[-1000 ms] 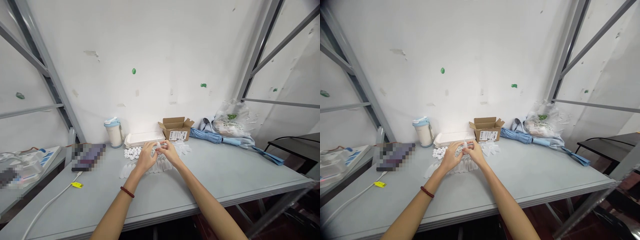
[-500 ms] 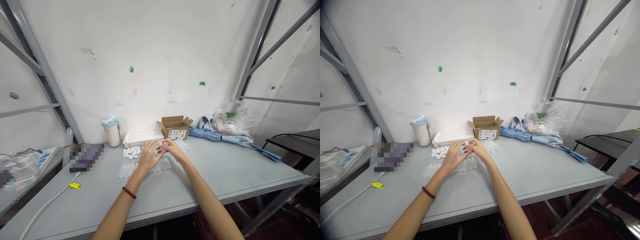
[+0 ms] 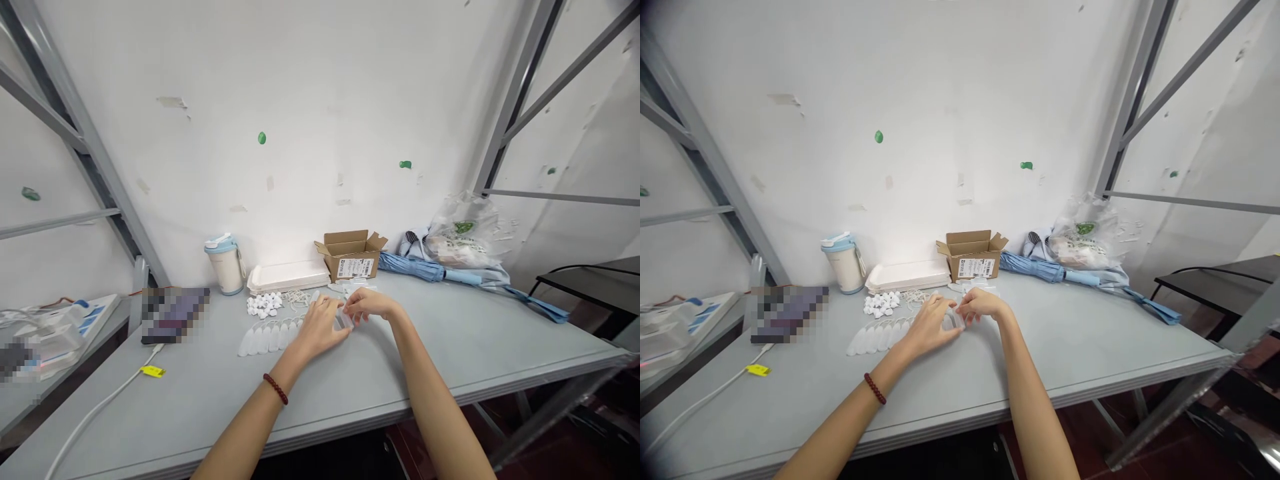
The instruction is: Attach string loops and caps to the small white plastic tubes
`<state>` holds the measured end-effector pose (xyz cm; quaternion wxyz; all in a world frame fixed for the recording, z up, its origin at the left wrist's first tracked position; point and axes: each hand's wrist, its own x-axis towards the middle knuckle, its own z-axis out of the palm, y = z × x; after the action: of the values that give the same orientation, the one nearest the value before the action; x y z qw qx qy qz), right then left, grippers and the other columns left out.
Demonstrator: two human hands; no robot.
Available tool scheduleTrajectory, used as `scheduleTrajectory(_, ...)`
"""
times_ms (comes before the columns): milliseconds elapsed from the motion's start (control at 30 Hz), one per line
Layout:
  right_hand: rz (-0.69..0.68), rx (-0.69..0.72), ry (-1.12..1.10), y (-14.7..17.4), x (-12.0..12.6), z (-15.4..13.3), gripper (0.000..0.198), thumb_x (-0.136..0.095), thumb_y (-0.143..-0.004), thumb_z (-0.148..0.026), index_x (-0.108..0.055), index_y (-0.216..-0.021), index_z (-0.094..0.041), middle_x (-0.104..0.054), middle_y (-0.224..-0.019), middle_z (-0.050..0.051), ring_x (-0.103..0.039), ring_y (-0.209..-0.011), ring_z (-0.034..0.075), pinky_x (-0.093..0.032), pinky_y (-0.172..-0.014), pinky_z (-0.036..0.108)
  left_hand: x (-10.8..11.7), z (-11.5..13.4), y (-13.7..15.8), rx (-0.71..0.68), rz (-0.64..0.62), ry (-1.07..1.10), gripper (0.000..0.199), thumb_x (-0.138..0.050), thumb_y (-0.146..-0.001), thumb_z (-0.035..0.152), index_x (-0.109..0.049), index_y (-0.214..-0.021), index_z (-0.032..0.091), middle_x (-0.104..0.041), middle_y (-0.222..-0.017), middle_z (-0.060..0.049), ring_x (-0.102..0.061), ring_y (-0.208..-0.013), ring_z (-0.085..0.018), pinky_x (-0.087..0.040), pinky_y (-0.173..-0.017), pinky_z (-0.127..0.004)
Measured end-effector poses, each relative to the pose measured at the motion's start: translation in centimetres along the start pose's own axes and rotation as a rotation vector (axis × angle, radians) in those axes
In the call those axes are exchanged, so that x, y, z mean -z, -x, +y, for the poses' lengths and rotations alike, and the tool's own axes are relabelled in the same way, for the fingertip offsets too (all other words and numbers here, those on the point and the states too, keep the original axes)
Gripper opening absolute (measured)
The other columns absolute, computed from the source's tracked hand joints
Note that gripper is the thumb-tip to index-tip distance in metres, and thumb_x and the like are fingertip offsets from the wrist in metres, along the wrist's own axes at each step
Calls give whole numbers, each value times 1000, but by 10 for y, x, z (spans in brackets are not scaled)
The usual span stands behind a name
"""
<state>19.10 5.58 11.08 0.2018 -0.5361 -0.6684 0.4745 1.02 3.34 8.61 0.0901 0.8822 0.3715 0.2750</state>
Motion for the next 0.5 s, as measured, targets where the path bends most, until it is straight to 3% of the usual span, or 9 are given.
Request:
scheduleTrajectory(233,-86,-96,49,-4,-6,-1,16,-61,-67,-25,-58,-56,-13,-62,-51,1,-61,-49,12,-36,-43,20,0,-2,3,76,-137,-6,35,-60,-72,33,-54,-103,18,-58,-108,-10,-47,-108,-27,-40,-91,-38)
scheduleTrajectory(500,-80,-102,33,-4,-7,-2,16,-61,-67,-23,-57,-56,-13,-63,-53,1,-61,-48,11,-36,-42,19,-1,-2,4,65,-152,-37,35,-58,-73,34,-55,-104,17,-58,-107,-10,-48,-108,-28,-41,-90,-38)
